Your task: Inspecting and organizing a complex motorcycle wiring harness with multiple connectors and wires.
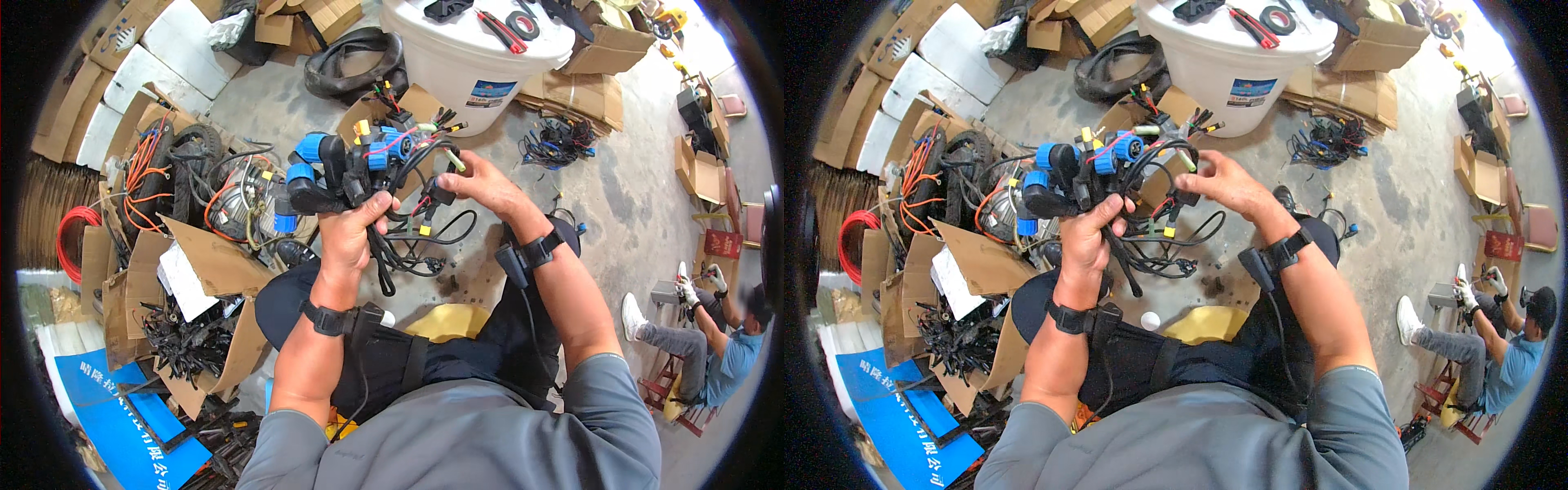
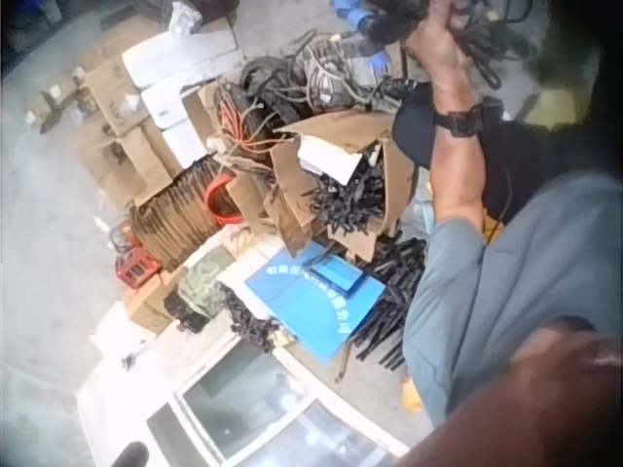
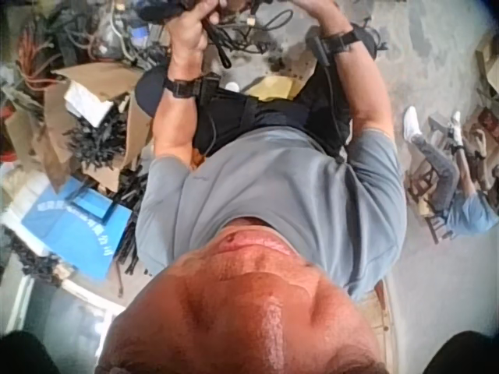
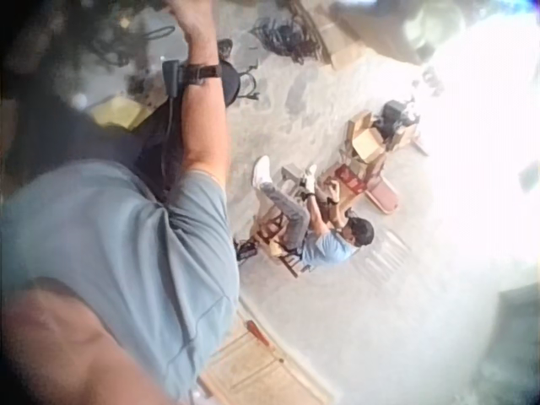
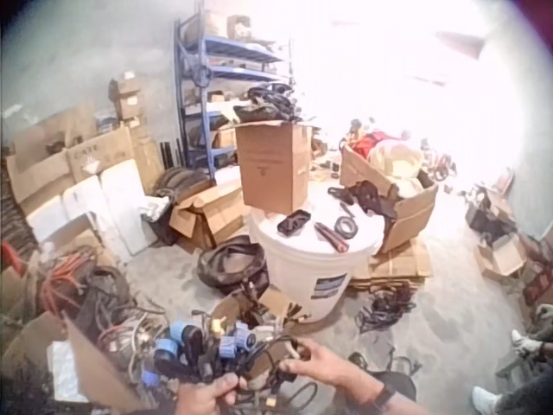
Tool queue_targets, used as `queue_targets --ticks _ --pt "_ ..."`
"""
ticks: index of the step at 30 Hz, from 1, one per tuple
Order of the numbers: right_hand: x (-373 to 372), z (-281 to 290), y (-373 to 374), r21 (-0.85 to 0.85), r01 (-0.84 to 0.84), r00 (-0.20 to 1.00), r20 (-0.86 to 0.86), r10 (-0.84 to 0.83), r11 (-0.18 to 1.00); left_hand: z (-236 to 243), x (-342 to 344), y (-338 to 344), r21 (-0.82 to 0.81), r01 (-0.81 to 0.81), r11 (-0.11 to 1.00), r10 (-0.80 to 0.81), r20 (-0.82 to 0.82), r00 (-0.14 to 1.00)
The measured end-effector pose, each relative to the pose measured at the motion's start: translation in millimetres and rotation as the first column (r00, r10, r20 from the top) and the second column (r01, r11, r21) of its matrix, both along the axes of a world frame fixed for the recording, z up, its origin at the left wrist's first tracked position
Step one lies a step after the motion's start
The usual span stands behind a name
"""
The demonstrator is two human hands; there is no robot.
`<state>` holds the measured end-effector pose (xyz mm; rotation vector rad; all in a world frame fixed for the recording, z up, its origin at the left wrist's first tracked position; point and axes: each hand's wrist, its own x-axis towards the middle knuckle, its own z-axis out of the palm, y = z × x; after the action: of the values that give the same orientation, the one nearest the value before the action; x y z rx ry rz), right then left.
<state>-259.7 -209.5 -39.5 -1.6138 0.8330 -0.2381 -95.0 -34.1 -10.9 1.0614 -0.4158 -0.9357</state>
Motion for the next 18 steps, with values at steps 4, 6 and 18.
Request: queue_targets --ticks 4,6,18 --pt "7.4 10.7 -0.7 0.084 -0.093 0.993 -0.059 0.098 0.992 -6.5 -6.3 -9.7 0.016 0.055 0.998 -0.054 -0.019 0.998" --pt "6.7 -16.7 -9.4 0.066 -0.027 1.000 -0.002 0.027 0.997 -10.5 -8.5 -15.6 0.046 0.064 0.997 -0.062 -0.034 0.997" --pt "22.7 -11.9 -35.3 0.295 0.138 0.914 0.330 -0.237 0.945 -34.1 -2.6 -44.9 0.245 -0.053 0.968 0.098 -0.174 0.980"
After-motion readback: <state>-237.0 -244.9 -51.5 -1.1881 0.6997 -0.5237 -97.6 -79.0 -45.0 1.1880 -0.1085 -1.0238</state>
